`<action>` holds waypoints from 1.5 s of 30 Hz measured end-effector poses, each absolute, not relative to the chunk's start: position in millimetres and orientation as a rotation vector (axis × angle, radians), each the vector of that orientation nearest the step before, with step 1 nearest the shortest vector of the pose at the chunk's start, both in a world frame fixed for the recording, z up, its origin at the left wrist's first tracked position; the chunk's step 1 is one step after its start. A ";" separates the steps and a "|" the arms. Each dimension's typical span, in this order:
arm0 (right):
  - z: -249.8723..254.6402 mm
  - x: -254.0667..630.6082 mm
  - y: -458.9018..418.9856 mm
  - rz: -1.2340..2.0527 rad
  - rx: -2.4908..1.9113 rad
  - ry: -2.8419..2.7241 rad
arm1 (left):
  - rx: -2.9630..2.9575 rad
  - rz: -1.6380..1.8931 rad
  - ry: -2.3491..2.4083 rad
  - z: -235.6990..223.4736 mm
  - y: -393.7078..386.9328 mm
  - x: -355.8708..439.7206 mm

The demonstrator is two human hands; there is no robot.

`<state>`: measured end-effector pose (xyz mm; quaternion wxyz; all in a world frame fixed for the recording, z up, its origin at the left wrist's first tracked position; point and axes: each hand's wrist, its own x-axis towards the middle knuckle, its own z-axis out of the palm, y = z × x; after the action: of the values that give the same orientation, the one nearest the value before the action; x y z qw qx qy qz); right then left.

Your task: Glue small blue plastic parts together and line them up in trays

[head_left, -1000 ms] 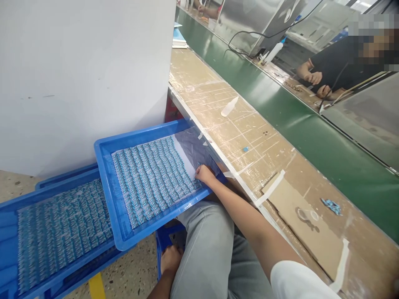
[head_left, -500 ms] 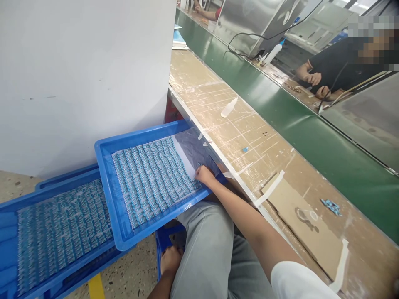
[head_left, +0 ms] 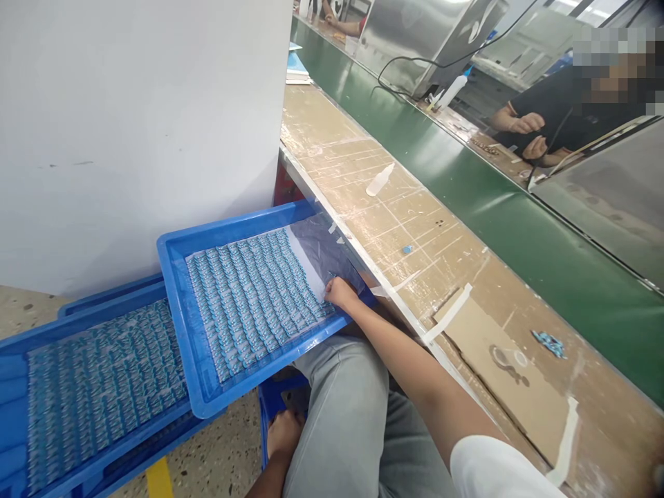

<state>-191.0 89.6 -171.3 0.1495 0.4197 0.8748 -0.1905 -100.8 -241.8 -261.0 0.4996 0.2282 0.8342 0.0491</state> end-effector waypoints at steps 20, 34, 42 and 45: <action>-152.8 -188.9 84.0 -0.462 1.150 2.395 | 0.552 0.129 2.028 -263.5 -242.4 -99.2; -149.1 -188.9 80.7 -0.375 1.140 2.391 | 0.550 0.148 2.024 -268.3 -244.3 -98.2; -150.8 -189.2 80.4 -0.342 1.127 2.397 | 0.557 0.162 2.038 -268.7 -244.7 -97.3; -151.5 -188.8 80.2 -0.348 1.123 2.395 | 0.554 0.164 2.045 -271.2 -245.2 -96.3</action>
<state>-188.8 80.2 -151.5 0.2345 0.4091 0.8726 -0.1269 -96.3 -245.2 -271.2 0.4865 0.2277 0.8408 0.0672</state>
